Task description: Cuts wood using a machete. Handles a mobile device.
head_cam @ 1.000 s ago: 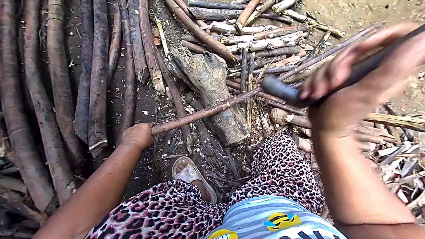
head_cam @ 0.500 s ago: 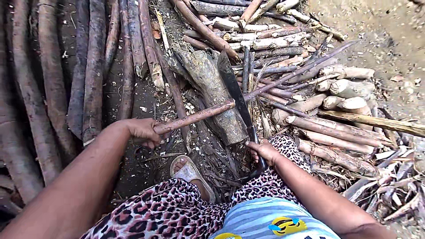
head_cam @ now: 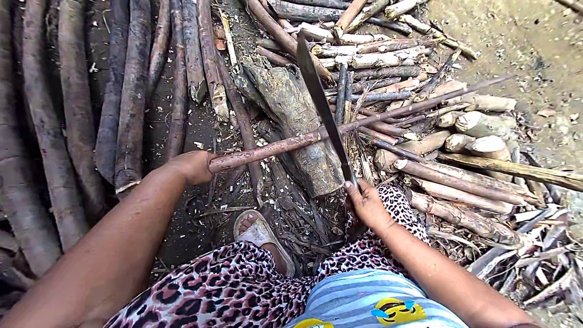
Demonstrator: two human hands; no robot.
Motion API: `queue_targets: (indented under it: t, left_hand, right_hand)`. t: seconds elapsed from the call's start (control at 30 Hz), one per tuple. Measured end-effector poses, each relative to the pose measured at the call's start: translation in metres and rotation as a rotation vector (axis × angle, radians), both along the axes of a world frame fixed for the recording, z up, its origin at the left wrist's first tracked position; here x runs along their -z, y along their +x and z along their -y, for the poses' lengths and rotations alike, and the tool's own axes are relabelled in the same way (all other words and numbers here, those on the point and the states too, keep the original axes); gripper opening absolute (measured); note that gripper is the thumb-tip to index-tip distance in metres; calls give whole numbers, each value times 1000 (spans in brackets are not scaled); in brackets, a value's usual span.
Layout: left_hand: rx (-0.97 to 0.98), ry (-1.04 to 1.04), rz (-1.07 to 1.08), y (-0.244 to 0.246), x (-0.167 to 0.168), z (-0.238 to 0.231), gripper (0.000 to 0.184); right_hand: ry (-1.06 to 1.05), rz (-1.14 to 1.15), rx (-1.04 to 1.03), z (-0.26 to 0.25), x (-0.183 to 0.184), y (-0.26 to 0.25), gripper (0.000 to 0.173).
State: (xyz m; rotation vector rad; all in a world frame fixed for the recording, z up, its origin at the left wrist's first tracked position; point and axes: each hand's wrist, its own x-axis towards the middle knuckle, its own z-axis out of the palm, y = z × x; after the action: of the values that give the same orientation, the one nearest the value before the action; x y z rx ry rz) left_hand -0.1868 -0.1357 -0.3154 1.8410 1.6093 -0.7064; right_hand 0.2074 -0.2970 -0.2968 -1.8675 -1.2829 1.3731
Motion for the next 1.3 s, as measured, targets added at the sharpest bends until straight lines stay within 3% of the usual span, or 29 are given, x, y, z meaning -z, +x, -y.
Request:
queue_targets:
  t: [0.23, 0.3, 0.33, 0.4, 0.5, 0.57, 0.63, 0.7, 0.83, 0.97, 1.1, 1.3]
  left_hand:
    - [6, -49, 12, 0, -3, -4, 23]
    - [-2, -57, 10, 0, -3, -6, 24]
    - [3, -59, 6, -1, -3, -7, 22]
    - [16, -56, -8, -3, -3, -11, 22]
    - [7, -54, -5, -2, -6, -14, 25]
    - [6, -30, -13, 0, -9, -15, 24]
    - [2, 3, -32, 0, -7, -10, 24]
    - [2, 52, -47, 3, -12, -2, 21]
    - [-26, 231, -58, 7, -15, 33, 15]
    - [-70, 238, -73, 6, -8, 55, 18]
    - [-118, 200, -82, 8, 3, 64, 30]
    - [-177, 137, -62, 14, 11, 71, 35]
  right_hand:
    - [1092, -287, -59, -66, -147, -19, 30]
    - [1295, -301, 21, -87, -171, -29, 23]
    - [1323, -277, 66, -92, -166, -32, 25]
    - [1118, -79, 95, -72, -108, -30, 43]
    - [248, 281, -77, -11, 27, -17, 44]
    - [-223, 282, -145, -13, 55, -18, 44]
    - [-345, 228, -139, -16, 56, -18, 45]
    - [-334, 102, -74, -16, 54, -12, 42]
    - [-405, -462, 186, -4, 37, -8, 46]
    - [-267, -421, 227, -1, 18, -2, 42]
    - [36, -379, 141, -18, -28, 11, 44]
    - [862, -576, 78, -72, -137, 35, 47]
